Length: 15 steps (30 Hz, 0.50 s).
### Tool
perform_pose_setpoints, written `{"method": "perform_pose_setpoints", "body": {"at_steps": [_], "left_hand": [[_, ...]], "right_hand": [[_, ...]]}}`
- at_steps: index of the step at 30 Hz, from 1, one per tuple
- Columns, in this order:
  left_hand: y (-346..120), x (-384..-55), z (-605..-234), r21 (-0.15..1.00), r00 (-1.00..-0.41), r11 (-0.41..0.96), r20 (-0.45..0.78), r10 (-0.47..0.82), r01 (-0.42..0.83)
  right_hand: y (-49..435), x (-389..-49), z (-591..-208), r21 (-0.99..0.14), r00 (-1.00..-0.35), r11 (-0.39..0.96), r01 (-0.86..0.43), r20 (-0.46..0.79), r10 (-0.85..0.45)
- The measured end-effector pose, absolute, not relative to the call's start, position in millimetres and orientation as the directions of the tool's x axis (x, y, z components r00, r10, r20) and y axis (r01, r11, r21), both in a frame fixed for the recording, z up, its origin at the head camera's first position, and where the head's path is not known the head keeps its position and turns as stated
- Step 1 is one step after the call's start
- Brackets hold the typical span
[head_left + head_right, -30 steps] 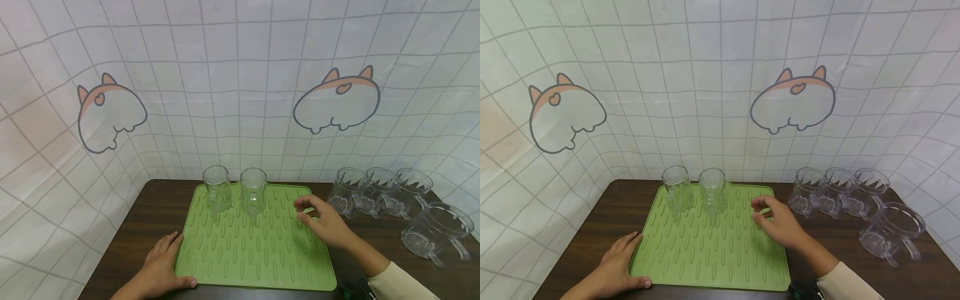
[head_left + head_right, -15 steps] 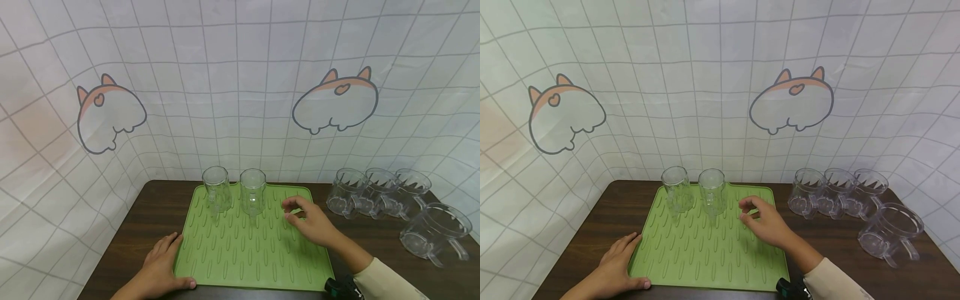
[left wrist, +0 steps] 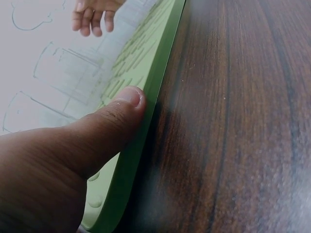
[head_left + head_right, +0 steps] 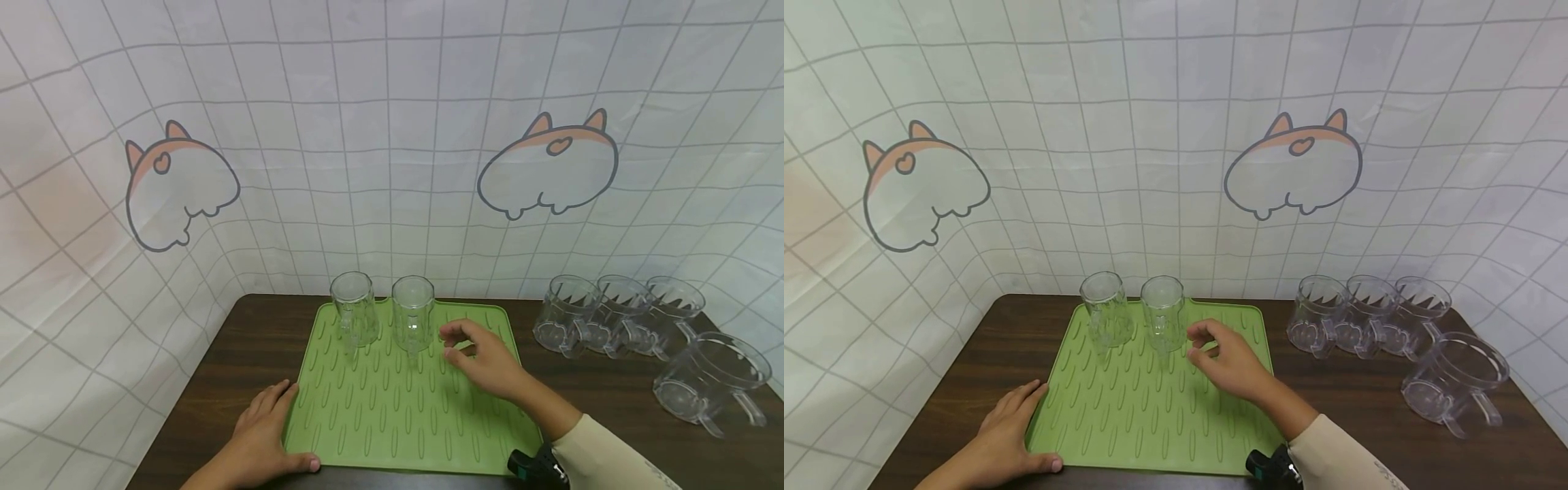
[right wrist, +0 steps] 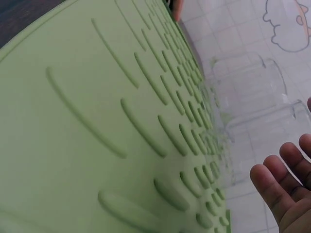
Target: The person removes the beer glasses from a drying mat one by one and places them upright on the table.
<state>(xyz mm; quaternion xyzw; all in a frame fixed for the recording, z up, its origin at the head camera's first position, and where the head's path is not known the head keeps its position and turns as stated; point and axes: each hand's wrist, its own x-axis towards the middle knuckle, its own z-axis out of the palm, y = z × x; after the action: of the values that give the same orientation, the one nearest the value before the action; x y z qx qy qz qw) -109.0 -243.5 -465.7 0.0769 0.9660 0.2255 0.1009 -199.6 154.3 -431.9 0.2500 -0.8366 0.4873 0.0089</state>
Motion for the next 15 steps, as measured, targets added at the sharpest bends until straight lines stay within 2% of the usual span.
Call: {"method": "perform_pose_setpoints", "body": {"at_steps": [15], "left_hand": [[-242.8,-108.7,-463.7,0.454,-0.968,0.885,-0.16,0.192,0.1]], "right_hand": [[130.5,-207.1,-440.9,-0.852,-0.874,0.353,-0.387,0.217,-0.436]]}}
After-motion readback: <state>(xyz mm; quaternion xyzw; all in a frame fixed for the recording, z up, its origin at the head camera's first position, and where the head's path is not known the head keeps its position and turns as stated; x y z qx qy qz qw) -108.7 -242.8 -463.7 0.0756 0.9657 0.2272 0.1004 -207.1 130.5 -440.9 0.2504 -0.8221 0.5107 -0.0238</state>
